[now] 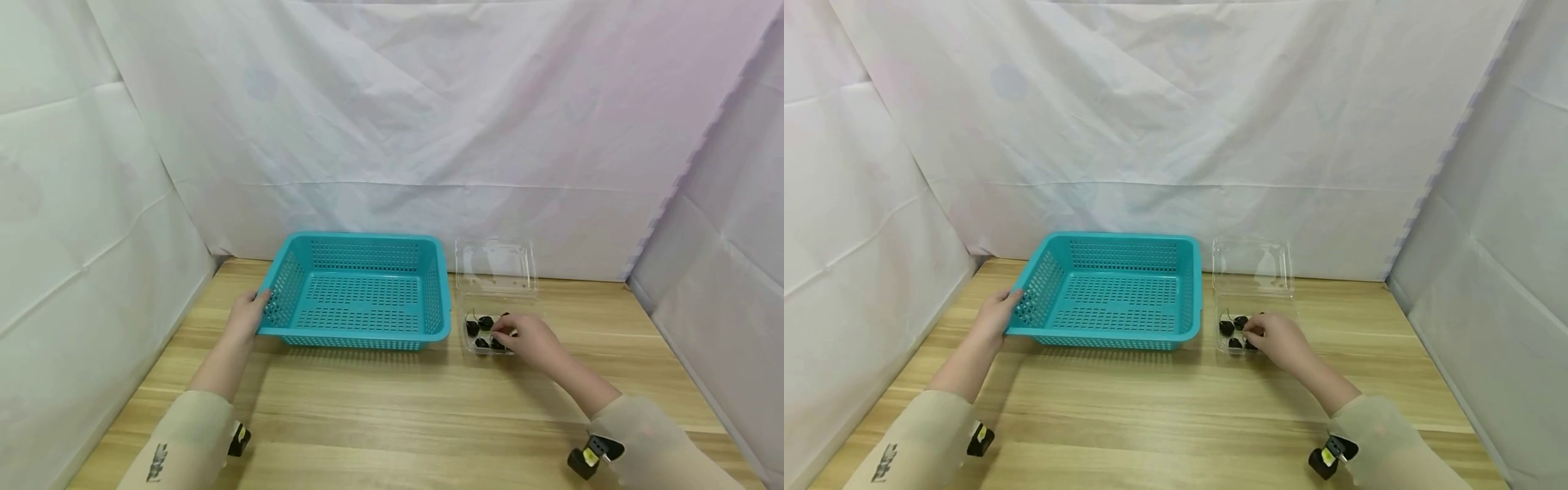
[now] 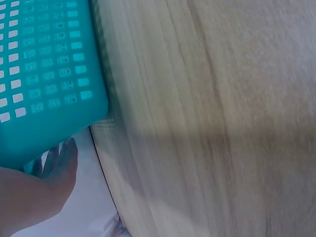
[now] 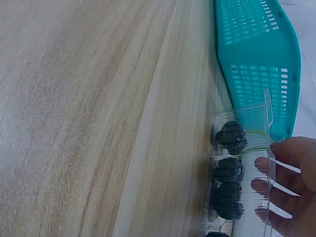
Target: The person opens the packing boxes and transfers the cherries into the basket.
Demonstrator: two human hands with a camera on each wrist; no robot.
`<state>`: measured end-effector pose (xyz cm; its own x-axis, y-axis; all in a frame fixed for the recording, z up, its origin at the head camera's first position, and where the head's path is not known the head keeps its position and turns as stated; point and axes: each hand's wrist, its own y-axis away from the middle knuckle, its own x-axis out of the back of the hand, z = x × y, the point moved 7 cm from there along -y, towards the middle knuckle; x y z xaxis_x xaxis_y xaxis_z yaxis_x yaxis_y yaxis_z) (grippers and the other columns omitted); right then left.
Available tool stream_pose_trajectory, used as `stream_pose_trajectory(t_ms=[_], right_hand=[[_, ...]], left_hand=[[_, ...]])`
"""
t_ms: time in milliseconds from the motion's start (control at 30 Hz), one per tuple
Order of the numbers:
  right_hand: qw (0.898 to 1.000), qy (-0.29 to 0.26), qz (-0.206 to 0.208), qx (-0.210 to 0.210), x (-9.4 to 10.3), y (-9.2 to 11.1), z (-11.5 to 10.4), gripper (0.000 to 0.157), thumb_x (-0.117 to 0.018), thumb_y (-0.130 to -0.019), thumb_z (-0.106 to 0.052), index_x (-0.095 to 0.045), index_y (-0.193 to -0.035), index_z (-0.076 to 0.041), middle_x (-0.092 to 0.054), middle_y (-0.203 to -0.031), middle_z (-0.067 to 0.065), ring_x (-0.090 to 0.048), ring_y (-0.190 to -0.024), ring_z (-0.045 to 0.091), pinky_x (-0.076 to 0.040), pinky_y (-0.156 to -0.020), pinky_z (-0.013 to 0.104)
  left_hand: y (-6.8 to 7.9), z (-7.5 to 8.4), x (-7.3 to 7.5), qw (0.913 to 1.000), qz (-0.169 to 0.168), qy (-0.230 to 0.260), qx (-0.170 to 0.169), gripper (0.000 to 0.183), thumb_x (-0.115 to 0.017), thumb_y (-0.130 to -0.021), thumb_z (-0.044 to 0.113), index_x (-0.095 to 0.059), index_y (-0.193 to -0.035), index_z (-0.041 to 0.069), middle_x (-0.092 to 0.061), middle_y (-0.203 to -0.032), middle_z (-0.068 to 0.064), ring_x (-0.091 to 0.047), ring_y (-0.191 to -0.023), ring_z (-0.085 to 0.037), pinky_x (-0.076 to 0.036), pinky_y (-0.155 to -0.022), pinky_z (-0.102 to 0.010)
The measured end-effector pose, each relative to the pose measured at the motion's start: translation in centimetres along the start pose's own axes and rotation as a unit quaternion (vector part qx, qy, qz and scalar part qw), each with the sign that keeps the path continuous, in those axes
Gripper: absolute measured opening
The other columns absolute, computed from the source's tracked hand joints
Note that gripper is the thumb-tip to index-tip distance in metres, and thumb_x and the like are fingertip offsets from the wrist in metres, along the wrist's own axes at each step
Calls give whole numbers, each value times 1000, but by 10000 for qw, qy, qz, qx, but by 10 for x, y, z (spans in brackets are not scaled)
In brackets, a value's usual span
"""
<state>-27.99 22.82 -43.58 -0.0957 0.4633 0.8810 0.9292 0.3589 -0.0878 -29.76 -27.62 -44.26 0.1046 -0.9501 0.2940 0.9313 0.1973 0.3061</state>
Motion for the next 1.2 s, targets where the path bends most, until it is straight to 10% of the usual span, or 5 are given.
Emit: stream_pose_trajectory(t_ms=[1200], right_hand=[[9957, 134, 673, 622, 60, -8, -59, 9, -69, -91, -13, -74, -97, -10, -71, -92, 1, -65, -86, 22, -53, -77, 47]], left_hand=[[0, -3, 0, 9998, 55, -139, -113, 63, -29, -106, 38, -16, -153, -3, -25, -153, -27, -31, -136, -39, -33, -108, -52]])
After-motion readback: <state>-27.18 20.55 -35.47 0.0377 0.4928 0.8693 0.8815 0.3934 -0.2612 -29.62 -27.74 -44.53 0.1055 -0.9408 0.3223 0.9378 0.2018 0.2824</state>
